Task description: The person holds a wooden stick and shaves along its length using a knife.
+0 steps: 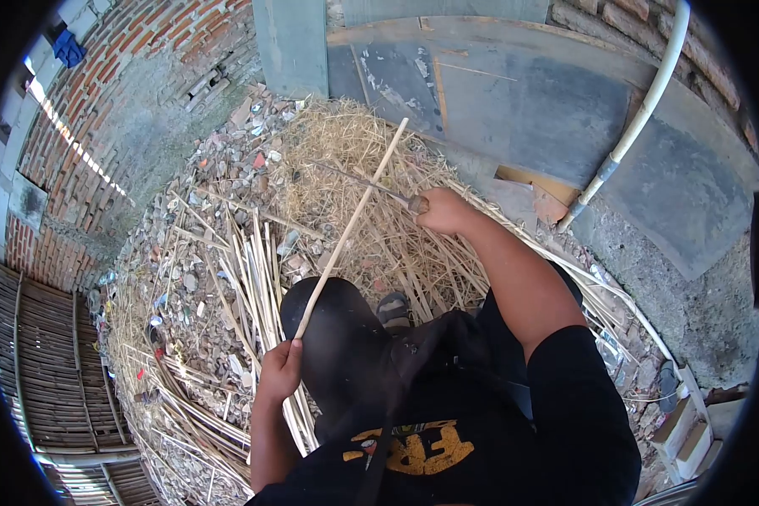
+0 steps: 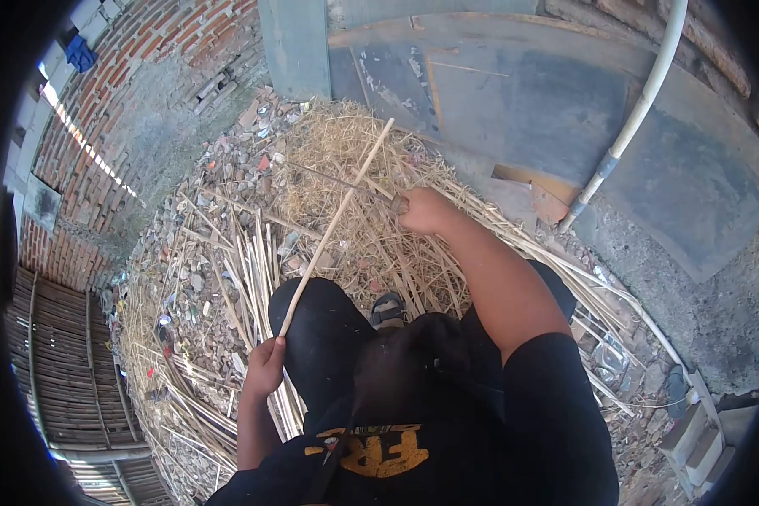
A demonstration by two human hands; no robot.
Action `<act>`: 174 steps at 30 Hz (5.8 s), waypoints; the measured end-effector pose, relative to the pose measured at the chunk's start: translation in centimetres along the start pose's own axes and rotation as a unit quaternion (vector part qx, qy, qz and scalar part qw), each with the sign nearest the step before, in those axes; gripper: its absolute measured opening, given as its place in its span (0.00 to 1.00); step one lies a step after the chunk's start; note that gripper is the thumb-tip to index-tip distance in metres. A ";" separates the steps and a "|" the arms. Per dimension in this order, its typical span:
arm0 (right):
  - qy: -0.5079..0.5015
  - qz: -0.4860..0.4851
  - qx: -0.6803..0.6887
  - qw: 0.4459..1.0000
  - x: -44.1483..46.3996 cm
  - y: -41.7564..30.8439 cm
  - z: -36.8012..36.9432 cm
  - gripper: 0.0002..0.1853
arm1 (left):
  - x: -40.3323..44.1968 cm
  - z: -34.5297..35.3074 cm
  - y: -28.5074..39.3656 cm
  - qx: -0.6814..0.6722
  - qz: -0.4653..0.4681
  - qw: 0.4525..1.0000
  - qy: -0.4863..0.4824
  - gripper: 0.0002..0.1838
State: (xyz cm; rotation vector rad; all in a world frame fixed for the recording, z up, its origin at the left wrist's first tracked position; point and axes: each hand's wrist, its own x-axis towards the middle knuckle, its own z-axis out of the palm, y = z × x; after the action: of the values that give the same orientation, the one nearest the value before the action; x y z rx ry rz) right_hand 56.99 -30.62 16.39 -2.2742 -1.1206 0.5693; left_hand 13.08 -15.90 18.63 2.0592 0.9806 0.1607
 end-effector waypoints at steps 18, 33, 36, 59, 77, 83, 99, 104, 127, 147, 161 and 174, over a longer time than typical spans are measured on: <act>-0.003 -0.024 -0.020 1.000 -0.9 -1.7 0.5 0.14 | -1.6 -0.7 1.5 0.013 -0.029 0.998 -0.061 0.29; -0.012 -0.026 -0.010 1.000 -0.3 -1.6 0.6 0.19 | -1.4 -0.8 1.5 0.079 0.014 0.996 -0.035 0.31; -0.085 -0.057 -0.048 0.994 -2.7 -4.5 1.0 0.16 | -1.6 -0.2 1.9 0.097 0.021 0.995 -0.017 0.30; -0.104 -0.085 -0.098 0.986 -3.2 -4.8 0.2 0.14 | -1.6 0.7 2.8 0.164 0.060 0.985 0.017 0.24; -0.042 0.004 0.013 0.999 1.1 1.0 2.6 0.19 | -1.5 0.5 1.9 0.143 0.062 0.987 0.022 0.25; 0.011 0.028 0.052 0.998 -0.2 -1.2 0.3 0.24 | -1.5 0.1 1.1 0.114 0.053 0.992 0.008 0.26; 0.035 -0.038 0.045 0.998 -3.7 -1.1 -3.6 0.24 | -4.8 2.6 4.1 0.133 0.027 0.985 0.107 0.27; 0.046 -0.089 0.041 0.994 -5.3 0.0 -5.3 0.24 | -9.2 2.3 8.2 0.168 0.045 0.977 0.127 0.27; -0.014 -0.072 -0.042 0.996 -2.4 -0.1 -2.9 0.23 | -0.7 6.0 -1.5 0.098 0.014 0.994 0.051 0.25; -0.007 -0.101 -0.069 0.992 -6.5 -0.7 -2.5 0.19 | -0.8 5.4 -4.2 0.030 -0.019 0.999 0.039 0.29; 0.051 -0.103 -0.020 0.993 -10.3 0.1 -6.1 0.22 | -8.5 4.1 -0.8 0.117 0.033 0.982 0.143 0.30; 0.196 -0.086 0.087 0.973 -11.6 1.8 -8.0 0.25 | -9.3 1.2 7.5 0.067 0.076 0.980 0.172 0.30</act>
State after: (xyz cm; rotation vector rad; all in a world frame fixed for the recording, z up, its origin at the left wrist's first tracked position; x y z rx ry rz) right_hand 56.06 -43.20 22.92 -1.9988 -1.0098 0.1330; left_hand 11.58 -25.75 25.39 2.2776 1.0616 0.5594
